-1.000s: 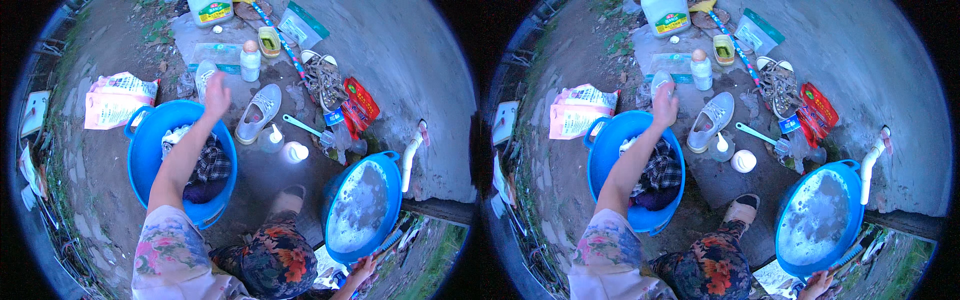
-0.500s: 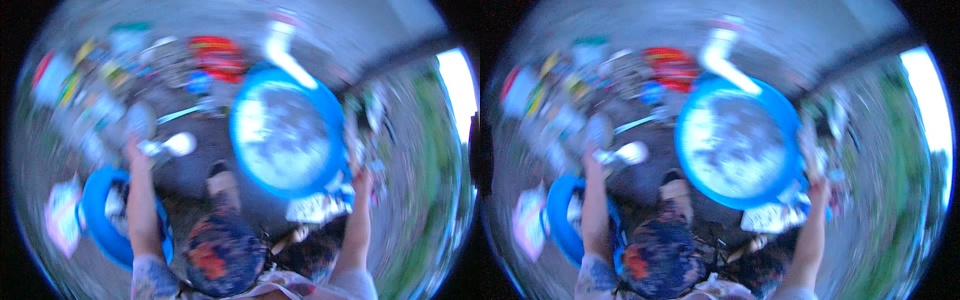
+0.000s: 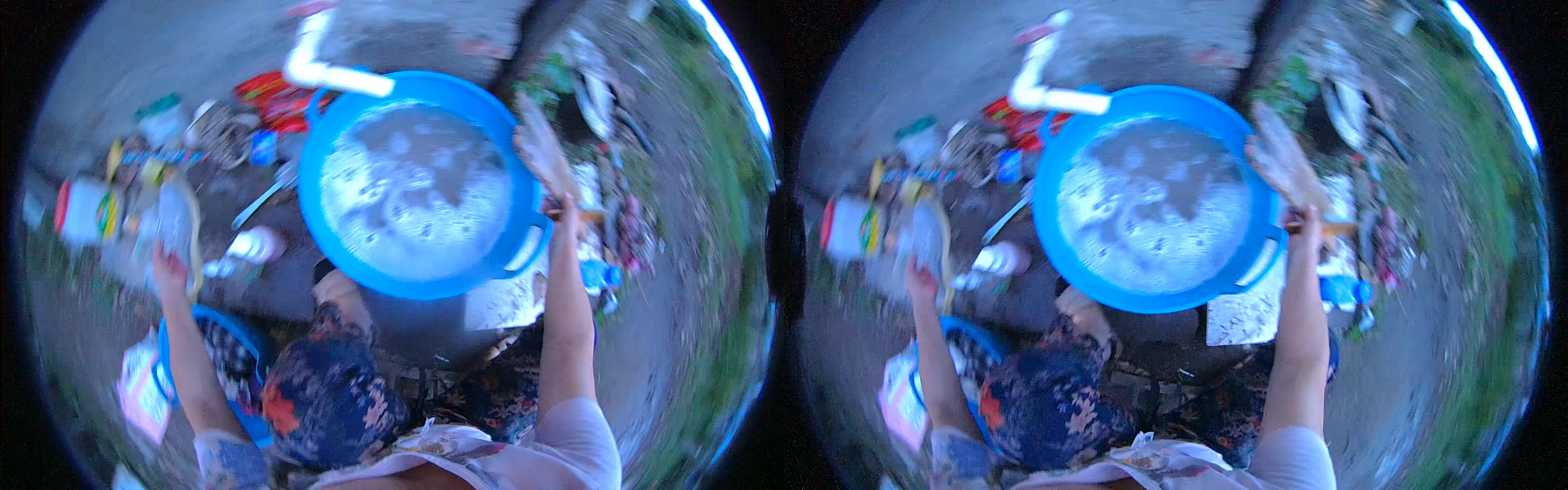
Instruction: The person scrubs a white sneaker with a brush in a blue basin of soapy water, repeatedly dipping and scrubbing the shoe's upper and sole. The person then switches to a second sneaker and continues scrubbing it in the same manner.
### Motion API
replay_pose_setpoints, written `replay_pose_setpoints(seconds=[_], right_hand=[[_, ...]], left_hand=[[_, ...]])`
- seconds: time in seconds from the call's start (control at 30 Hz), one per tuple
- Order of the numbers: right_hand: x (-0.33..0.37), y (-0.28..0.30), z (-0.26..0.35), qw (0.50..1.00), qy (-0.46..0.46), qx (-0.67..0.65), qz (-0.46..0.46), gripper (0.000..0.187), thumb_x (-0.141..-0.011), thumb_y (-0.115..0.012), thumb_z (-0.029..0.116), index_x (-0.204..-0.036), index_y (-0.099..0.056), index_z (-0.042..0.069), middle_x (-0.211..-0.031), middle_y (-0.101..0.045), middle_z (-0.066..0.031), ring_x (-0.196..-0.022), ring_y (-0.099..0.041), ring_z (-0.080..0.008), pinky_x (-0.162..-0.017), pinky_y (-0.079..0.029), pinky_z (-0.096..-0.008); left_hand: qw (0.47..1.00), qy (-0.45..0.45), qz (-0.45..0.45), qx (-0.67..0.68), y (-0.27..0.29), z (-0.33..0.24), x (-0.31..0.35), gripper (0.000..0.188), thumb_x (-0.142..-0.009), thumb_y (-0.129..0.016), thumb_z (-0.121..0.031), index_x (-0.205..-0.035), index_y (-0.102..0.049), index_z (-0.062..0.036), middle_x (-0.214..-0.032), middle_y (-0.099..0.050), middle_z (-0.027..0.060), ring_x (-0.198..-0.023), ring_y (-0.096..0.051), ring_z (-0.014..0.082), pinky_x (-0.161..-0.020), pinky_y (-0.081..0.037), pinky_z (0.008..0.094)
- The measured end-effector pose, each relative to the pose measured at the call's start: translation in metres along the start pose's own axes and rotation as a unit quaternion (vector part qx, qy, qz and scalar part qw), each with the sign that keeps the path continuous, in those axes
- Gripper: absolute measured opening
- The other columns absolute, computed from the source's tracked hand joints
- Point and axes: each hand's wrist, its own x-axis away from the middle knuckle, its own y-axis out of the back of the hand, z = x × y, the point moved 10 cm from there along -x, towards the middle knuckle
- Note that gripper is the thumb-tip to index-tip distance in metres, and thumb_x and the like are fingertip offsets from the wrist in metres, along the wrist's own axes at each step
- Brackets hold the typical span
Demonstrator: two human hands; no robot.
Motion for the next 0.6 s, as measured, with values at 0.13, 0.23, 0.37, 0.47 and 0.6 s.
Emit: replay_pose_setpoints(seconds=[0.13,0.23,0.37,0.47,0.6], right_hand=[[-0.073,0.023,0.025,0.994,-0.024,-0.105,0.006,0.016,-0.084,-0.06,0.021,-0.082,-0.056,0.006,-0.075,-0.058,-0.0071,-0.064,-0.057,-0.0233,-0.052,-0.047,-0.0352],[-0.069,0.009,0.036,0.988,-0.019,-0.143,-0.063,0.01,-0.085,-0.057,0.015,-0.086,-0.057,0.005,-0.077,-0.061,-0.0077,-0.066,-0.058,-0.0239,-0.053,-0.048,-0.0324],[0.003,-0.025,0.081,0.998,0.009,-0.043,0.051,0.008,-0.077,-0.062,0.008,-0.082,-0.06,0.002,-0.073,-0.059,-0.0086,-0.065,-0.057,-0.0201,-0.056,-0.046,-0.0272],[-0.013,-0.002,0.134,0.974,-0.046,-0.094,0.2,0.018,-0.079,-0.064,0.015,-0.09,-0.06,0.001,-0.069,-0.057,-0.0072,-0.057,-0.051,-0.0153,-0.05,-0.042,-0.0281],[0.082,0.011,0.171,0.996,0.03,-0.014,0.083,0.027,-0.081,-0.064,0.018,-0.099,-0.06,-0.001,-0.096,-0.063,-0.0134,-0.088,-0.059,-0.0232,-0.08,-0.048,-0.0387]], left_hand=[[0.988,-0.006,0.112,0.104,-0.126,-0.034,0.083,0.022,-0.082,-0.062,-0.024,-0.098,-0.058,-0.0085,-0.101,-0.062,0.0063,-0.093,-0.058,0.0189,-0.081,-0.047,0.0325],[0.978,-0.04,0.128,0.162,-0.146,-0.058,0.156,0.025,-0.08,-0.057,-0.017,-0.103,-0.057,-0.0057,-0.107,-0.061,0.0102,-0.107,-0.055,0.0275,-0.1,-0.036,0.0448],[0.979,-0.052,0.121,0.154,-0.157,-0.048,0.213,0.025,-0.08,-0.057,-0.019,-0.102,-0.056,-0.0061,-0.103,-0.062,0.0089,-0.102,-0.057,0.0265,-0.096,-0.039,0.0439],[0.944,0.007,0.232,0.236,-0.231,-0.034,0.25,0.027,-0.08,-0.058,-0.021,-0.1,-0.059,-0.0031,-0.108,-0.062,0.0108,-0.1,-0.058,0.0271,-0.099,-0.037,0.0423],[0.912,0.016,0.26,0.318,-0.263,-0.016,0.276,0.037,-0.081,-0.055,-0.022,-0.11,-0.056,0.0008,-0.115,-0.06,0.0142,-0.108,-0.055,0.029,-0.102,-0.035,0.0455]])
